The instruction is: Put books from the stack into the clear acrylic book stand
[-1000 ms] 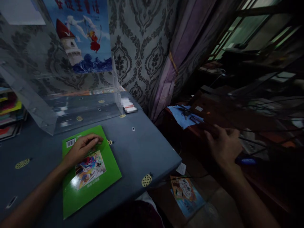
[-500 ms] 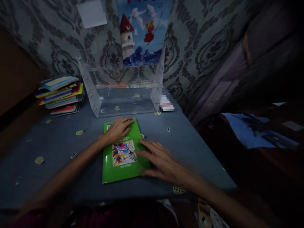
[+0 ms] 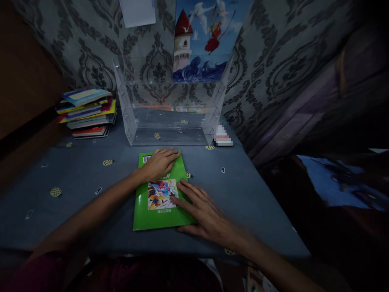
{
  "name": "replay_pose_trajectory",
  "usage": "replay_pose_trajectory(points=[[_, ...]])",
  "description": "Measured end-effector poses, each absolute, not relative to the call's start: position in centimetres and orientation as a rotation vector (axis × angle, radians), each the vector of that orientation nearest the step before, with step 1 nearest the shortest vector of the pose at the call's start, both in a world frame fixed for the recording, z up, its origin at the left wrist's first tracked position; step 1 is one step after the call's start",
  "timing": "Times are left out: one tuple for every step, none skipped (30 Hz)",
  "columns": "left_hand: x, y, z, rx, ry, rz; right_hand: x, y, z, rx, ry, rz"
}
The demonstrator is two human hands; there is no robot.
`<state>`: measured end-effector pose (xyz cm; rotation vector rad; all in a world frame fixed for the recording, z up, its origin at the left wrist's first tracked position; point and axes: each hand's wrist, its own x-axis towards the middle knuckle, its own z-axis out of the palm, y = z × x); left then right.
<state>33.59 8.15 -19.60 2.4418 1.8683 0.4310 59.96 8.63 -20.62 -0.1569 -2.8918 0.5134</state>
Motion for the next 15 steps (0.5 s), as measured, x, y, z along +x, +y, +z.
replay_pose_trajectory(points=[[33.6, 7.9, -19.5, 2.447, 1.859, 0.43, 60.0, 8.6, -20.6, -0.154, -2.888, 0.523], [33.6, 7.7, -19.5, 2.45, 1.847, 0.429, 60.0, 8.6, -20.6, -0.156, -2.887, 0.535], [33.6, 7.5, -19.4, 2.452, 1.836, 0.428, 60.0, 8.6, -20.7, -0.161, -2.883, 0.547], [33.7, 7.3, -19.4, 2.451, 1.826, 0.425, 60.0, 8.6, -20.8, -0.164, -2.878, 0.557], [33.8, 7.2, -19.4, 2.448, 1.818, 0.42, 59.9, 8.6, -20.9, -0.169, -2.874, 0.565], [33.9, 7.2, -19.3, 2.444, 1.81, 0.411, 59.8, 8.6, -21.0, -0.171, -2.872, 0.57], [34.1, 7.1, -19.2, 2.44, 1.802, 0.399, 59.7, 8.5, -21.1, -0.17, -2.874, 0.57], [34.2, 7.0, -19.0, 2.437, 1.788, 0.387, 59.7, 8.5, -21.0, -0.172, -2.88, 0.564], [34.4, 6.8, -18.6, 2.435, 1.764, 0.379, 59.6, 8.4, -20.8, -0.173, -2.887, 0.553], [34.6, 6.4, -17.9, 2.431, 1.728, 0.385, 59.8, 8.4, -20.5, -0.168, -2.889, 0.536], [34.6, 5.8, -17.0, 2.42, 1.683, 0.419, 60.0, 8.4, -20.0, -0.152, -2.873, 0.517], [34.6, 5.0, -15.6, 2.403, 1.632, 0.473, 60.5, 8.4, -19.3, -0.133, -2.834, 0.497], [34.5, 3.8, -14.0, 2.368, 1.59, 0.585, 61.1, 8.5, -18.4, -0.132, -2.781, 0.48], [34.2, 2.5, -12.3, 2.312, 1.566, 0.733, 61.9, 8.6, -17.5, -0.132, -2.705, 0.468], [33.9, 1.0, -10.4, 2.247, 1.578, 0.888, 62.7, 8.7, -16.5, -0.21, -2.643, 0.457]])
